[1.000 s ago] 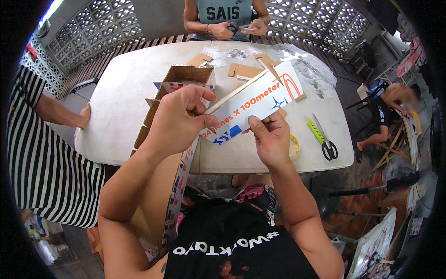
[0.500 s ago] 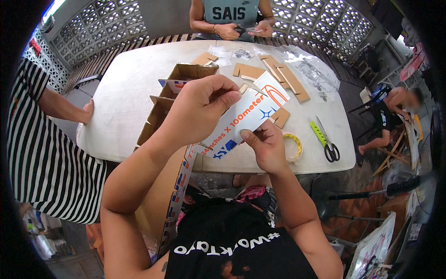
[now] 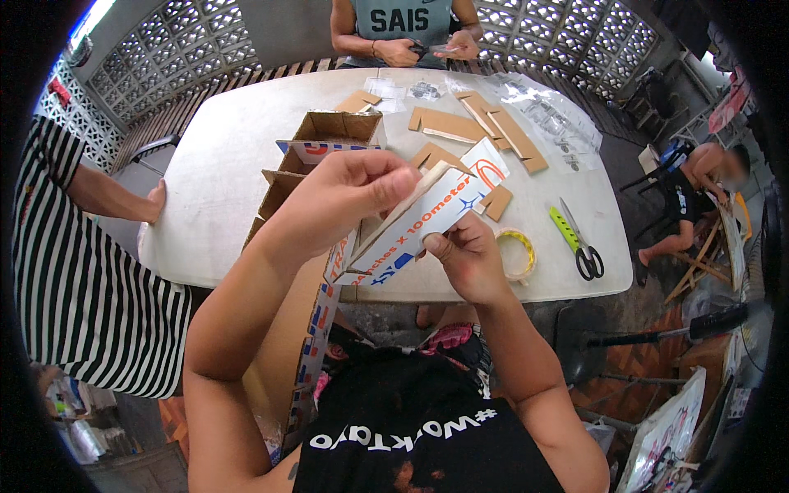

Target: The person tapes cardboard pieces together using scissors and clear tape, then inserts the assembled pieces into a larger cardboard box to form internal dividers.

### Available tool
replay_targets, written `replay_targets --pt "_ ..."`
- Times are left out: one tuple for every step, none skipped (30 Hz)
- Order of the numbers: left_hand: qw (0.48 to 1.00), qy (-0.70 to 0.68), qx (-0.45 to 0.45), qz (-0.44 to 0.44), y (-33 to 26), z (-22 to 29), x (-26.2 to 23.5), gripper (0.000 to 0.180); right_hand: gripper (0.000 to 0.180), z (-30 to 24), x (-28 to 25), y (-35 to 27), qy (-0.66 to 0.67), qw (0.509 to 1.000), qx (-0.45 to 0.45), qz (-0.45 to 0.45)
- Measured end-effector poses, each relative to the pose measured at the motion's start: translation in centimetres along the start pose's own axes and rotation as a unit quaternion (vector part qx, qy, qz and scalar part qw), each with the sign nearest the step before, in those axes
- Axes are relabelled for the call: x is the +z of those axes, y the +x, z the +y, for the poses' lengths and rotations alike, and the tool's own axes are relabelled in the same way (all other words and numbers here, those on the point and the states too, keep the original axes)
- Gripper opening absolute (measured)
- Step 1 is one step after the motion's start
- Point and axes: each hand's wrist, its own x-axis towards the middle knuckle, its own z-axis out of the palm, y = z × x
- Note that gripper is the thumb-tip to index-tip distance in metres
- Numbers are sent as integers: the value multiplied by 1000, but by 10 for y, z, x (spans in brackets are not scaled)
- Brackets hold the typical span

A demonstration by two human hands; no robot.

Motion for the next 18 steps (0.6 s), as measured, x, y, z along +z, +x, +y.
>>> replay_targets --pt "997 69 28 6 -3 1 0 30 20 1 -1 0 -3 1000 1 5" --pt "988 139 58 17 -6 2 1 29 20 2 -2 1 -2 1000 1 4" --pt "988 143 58 14 -7 1 1 28 20 3 -2 1 0 1000 1 3" --pt "987 149 62 16 -9 1 0 27 20 4 -2 2 1 1000 2 1" --pt "986 156 62 16 -10 -1 0 26 20 5 -2 3 16 1000 -3 -3" --pt "986 153 55 20 -10 -2 -1 25 20 5 -1 3 30 999 -7 -8" --pt "987 152 46 22 -10 -5 -3 24 19 6 1 4 48 999 -12 -20" --pt "989 136 58 13 -9 -7 -5 23 19 6 3 5 45 999 -10 -18" --pt "995 100 15 0 -8 -10 -8 22 19 7 5 5 46 999 -8 -22" --pt "999 47 -6 -24 -6 -13 -10 22 18 7 7 5 49 999 -3 -20" --pt "998 -13 -24 -49 -4 -16 -12 21 18 8 9 5 51 998 -2 -26" --pt "998 2 -32 -59 -2 -19 -13 21 18 9 11 5 56 998 0 -27" --pt "997 11 -37 -70 -1 -20 -15 21 18 9 13 5 62 998 0 -32" --pt "995 16 -44 -85 0 -21 -16 21 18 10 14 5 68 997 -3 -31" --pt "998 -5 -33 -53 -1 -20 -17 22 18 11 14 5 75 997 -9 -33" --pt "999 -27 -24 -25 -4 -18 -18 23 18 12 14 5 80 996 -7 -35" --pt "999 -50 -16 2 -7 -15 -18 24 18 13 14 5 75 997 -12 -29" --pt "1000 -2 10 -6 -11 -11 -19 24 18 14 12 6 67 997 -11 -23"
